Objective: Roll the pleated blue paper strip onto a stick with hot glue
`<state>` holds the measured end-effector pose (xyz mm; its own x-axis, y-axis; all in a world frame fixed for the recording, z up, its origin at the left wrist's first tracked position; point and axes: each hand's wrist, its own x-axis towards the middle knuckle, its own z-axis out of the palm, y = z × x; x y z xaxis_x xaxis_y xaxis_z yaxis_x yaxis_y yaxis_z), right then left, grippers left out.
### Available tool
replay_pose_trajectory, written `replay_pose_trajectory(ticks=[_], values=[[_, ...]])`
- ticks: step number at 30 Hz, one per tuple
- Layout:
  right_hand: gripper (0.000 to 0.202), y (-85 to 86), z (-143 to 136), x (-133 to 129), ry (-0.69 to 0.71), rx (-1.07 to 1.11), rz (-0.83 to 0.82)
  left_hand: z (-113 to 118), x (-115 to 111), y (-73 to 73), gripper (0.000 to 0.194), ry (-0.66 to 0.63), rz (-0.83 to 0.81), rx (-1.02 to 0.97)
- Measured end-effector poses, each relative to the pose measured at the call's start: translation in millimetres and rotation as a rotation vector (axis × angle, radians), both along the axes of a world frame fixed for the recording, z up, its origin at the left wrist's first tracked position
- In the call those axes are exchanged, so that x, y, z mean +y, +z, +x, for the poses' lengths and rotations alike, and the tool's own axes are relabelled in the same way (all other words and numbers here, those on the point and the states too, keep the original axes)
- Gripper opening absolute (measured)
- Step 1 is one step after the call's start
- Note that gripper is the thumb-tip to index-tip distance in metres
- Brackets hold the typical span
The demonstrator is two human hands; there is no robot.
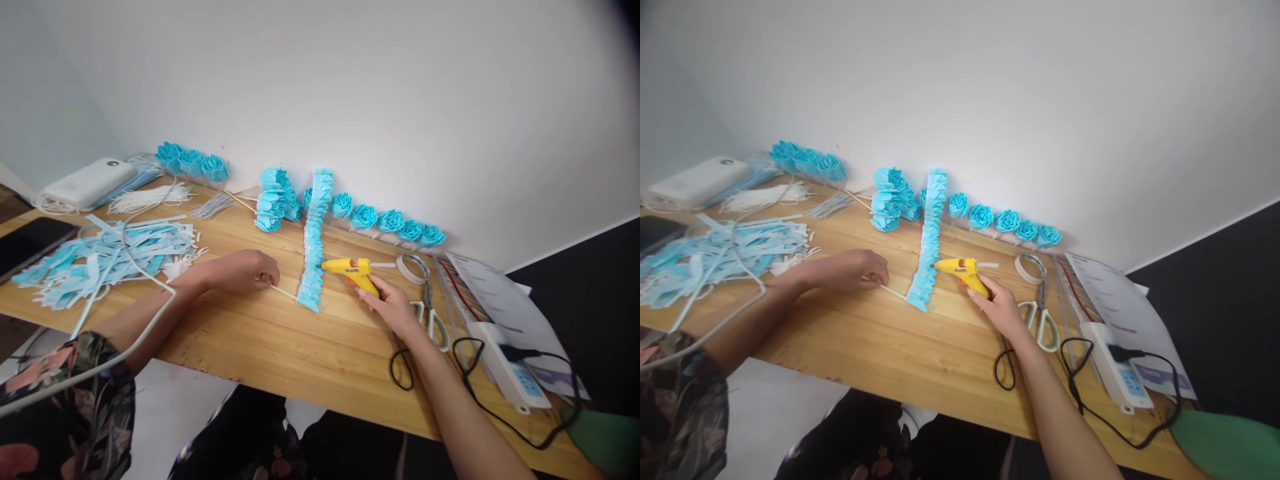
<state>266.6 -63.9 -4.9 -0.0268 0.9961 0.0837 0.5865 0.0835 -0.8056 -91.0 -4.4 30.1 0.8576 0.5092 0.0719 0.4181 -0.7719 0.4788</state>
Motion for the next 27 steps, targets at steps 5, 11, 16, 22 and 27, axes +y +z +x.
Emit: replay_pose_trajectory(ticks=[5,11,16,22,27], values=[[0.052,2.8,-1.3,-0.8,0.008,0.043,-0.031,-1.1,1.3,-2.0,0.025,-0.009,0.006,-0.013],[0.052,11.5,4.6,5.8,-0.024,0.302,-0.116,-1.7,3.6,-4.8,0.024,-0.028,0.002,-0.035],[0.05,42.6,1.9,21.8,0.069,0.317,-0.131,-2.4,3.6,-5.3,0.026,-0.015,-0.002,-0.032],[0.047,35.9,-7.9,31.8,0.063,0.405,-0.081,-3.9,3.7,-3.7,0.027,-0.007,-0.02,-0.016],[0.047,11.2,-5.6,26.3,0.026,0.471,-0.143,-2.9,3.5,-4.3,0.022,0.014,-0.035,-0.031]])
